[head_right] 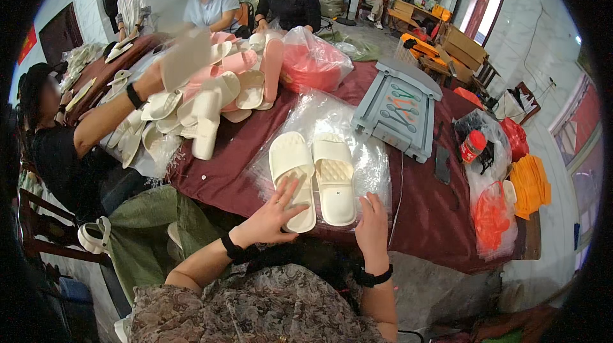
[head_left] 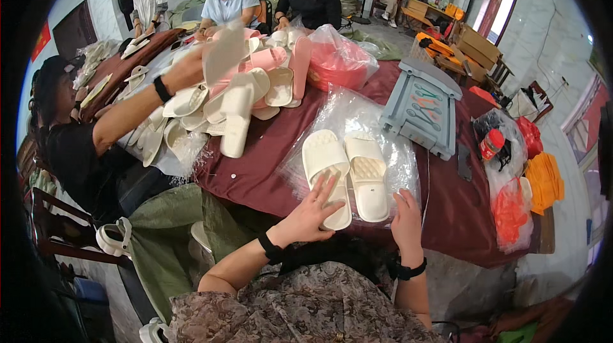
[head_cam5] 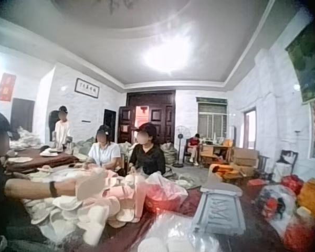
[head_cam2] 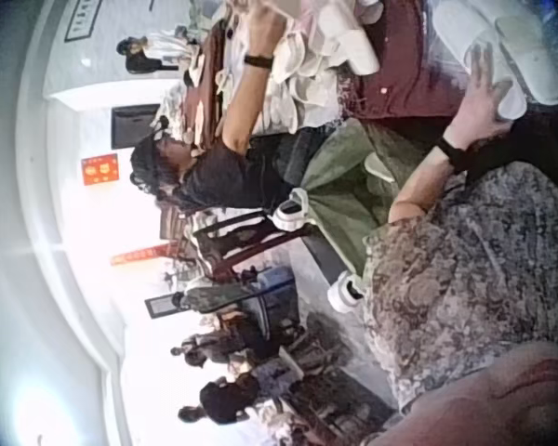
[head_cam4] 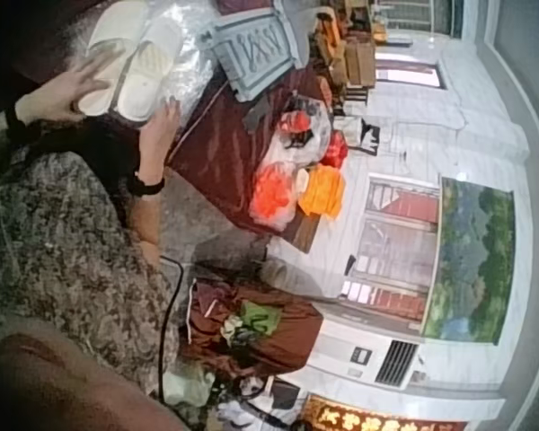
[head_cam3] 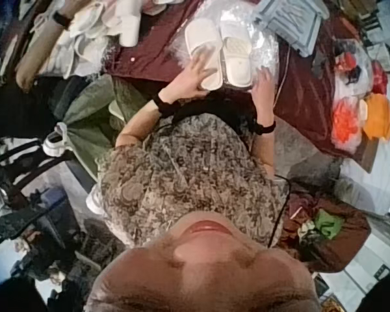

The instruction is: Packing pairs of white plastic slippers into plastic bags at a workshop table.

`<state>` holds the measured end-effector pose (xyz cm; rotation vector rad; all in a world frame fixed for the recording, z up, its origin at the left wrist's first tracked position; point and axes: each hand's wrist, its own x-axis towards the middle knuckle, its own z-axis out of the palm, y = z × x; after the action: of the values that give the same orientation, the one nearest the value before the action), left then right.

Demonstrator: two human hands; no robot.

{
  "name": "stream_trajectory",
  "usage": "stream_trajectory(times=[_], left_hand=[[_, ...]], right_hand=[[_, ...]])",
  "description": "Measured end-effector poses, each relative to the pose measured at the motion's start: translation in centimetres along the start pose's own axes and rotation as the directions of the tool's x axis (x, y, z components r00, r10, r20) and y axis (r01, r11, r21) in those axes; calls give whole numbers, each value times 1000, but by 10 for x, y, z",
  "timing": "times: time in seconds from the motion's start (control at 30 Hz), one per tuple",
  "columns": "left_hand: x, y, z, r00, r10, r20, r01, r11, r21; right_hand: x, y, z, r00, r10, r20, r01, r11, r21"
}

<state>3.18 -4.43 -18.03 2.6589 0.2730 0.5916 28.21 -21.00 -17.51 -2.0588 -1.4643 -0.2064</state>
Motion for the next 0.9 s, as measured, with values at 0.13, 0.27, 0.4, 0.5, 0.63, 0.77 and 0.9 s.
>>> stream_trajectory(times=[0.13, 0.27, 0.4, 0.5, 0.63, 0.77, 0.9], left_hand=[[0, 4, 8, 1000, -23, 20, 23, 999, 27], [-7, -1, 9, 999, -38, 3, 38, 999, -18], [-3, 0, 4, 1000, -24, 15, 25, 998, -52], [-6, -2, 3, 1000, -16, 23, 18, 997, -78], [-11, -5, 3, 1000, 10, 6, -10, 996, -88], [-8, 0, -4, 999, 30, -18, -32, 991, -132], [-2, 6, -18, 987, 66, -150, -94, 977, -190]], right_hand=[[19, -32, -20, 1000, 8, -21, -6, 998, 59], [44, -49, -7, 992, -44, 116, 23, 983, 181], [69, -31, 50, 958, -277, 71, 271, 958, 90], [86, -42, 80, 968, -232, 91, 229, 973, 38], [93, -53, 100, 983, -153, 99, 158, 987, -43], [97, -52, 97, 978, -191, 87, 185, 980, 71], [88, -51, 84, 984, -158, -86, 174, 959, 225]])
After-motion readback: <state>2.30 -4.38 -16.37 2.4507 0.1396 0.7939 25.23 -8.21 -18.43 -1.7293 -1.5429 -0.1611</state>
